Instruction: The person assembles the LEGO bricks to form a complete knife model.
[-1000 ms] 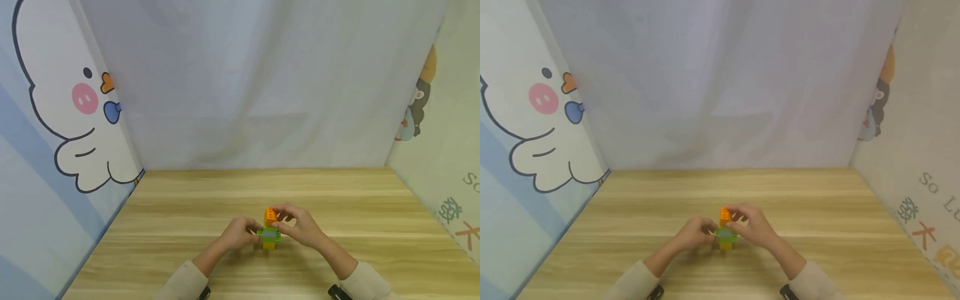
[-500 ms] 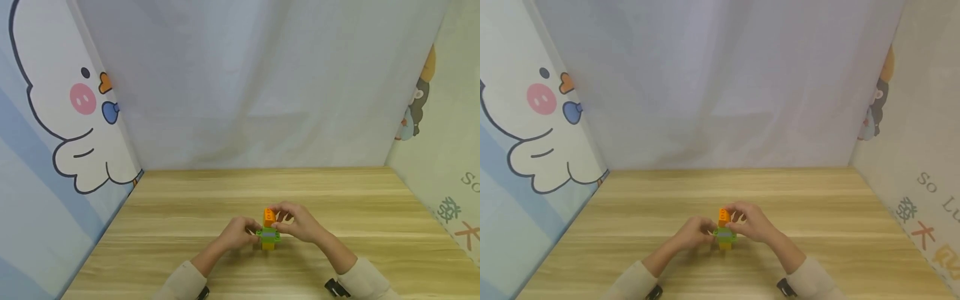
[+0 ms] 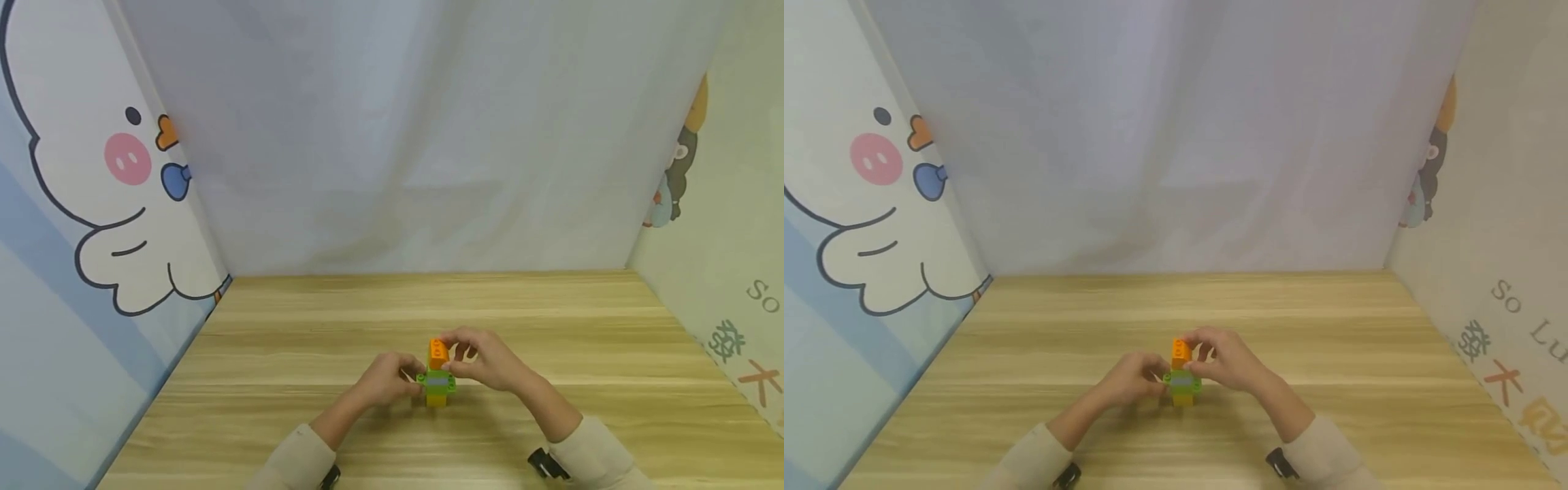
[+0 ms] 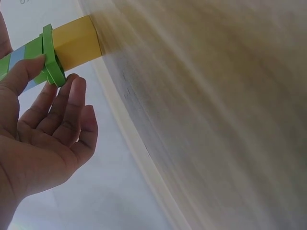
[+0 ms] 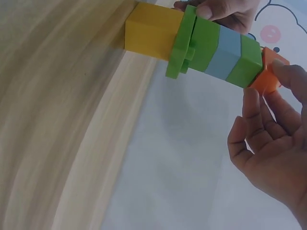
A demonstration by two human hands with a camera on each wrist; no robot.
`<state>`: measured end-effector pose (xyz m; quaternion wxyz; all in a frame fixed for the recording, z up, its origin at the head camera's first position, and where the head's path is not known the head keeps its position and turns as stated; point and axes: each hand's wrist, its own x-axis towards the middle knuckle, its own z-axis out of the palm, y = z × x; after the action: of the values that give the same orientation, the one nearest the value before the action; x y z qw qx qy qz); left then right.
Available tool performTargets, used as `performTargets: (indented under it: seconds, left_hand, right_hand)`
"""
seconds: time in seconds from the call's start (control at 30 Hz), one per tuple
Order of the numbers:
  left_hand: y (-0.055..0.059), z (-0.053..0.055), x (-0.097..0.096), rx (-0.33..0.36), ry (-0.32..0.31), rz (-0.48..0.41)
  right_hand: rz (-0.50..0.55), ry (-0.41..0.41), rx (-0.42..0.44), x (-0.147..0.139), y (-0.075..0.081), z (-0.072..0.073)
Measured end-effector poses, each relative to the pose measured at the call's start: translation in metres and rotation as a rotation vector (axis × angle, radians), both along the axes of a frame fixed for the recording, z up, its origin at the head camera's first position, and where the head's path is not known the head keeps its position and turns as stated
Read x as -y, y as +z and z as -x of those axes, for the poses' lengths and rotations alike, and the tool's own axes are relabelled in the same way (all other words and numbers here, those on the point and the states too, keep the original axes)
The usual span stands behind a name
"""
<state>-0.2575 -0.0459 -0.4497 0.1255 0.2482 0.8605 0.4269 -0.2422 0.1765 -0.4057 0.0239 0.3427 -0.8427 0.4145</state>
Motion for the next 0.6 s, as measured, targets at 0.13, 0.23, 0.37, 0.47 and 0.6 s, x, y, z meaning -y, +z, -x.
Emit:
performTargets:
  seconds: [0.13, 0.23, 0.37, 0.47, 0.6]
  left_hand:
    - [-0.0006, -0.0006, 0.0003, -0.011, -0.011, 0.003]
    - [-0.0013, -0.0008, 0.0007, -0.015, -0.013, 0.004]
    - [-0.002, 0.0003, 0.0014, -0.011, -0.009, 0.008]
    - [-0.0018, 0.0019, 0.0011, -0.012, -0.007, 0.016]
    - [-0.0015, 0.0025, 0.0001, -0.016, -0.011, 0.018]
  right_hand:
    - [-0.039, 0.01, 0.01, -0.0008, 0.0027, 0.0002]
    - [-0.042, 0.004, 0.003, 0.0011, 0.0036, -0.0015]
    - [-0.028, -0.015, -0.012, 0.0043, 0.0038, -0.0044]
    - [-0.037, -0.015, -0.018, 0.0044, 0.0054, -0.0042]
    - [-0.059, 0.004, -0.029, 0.0027, 0.0072, -0.0026]
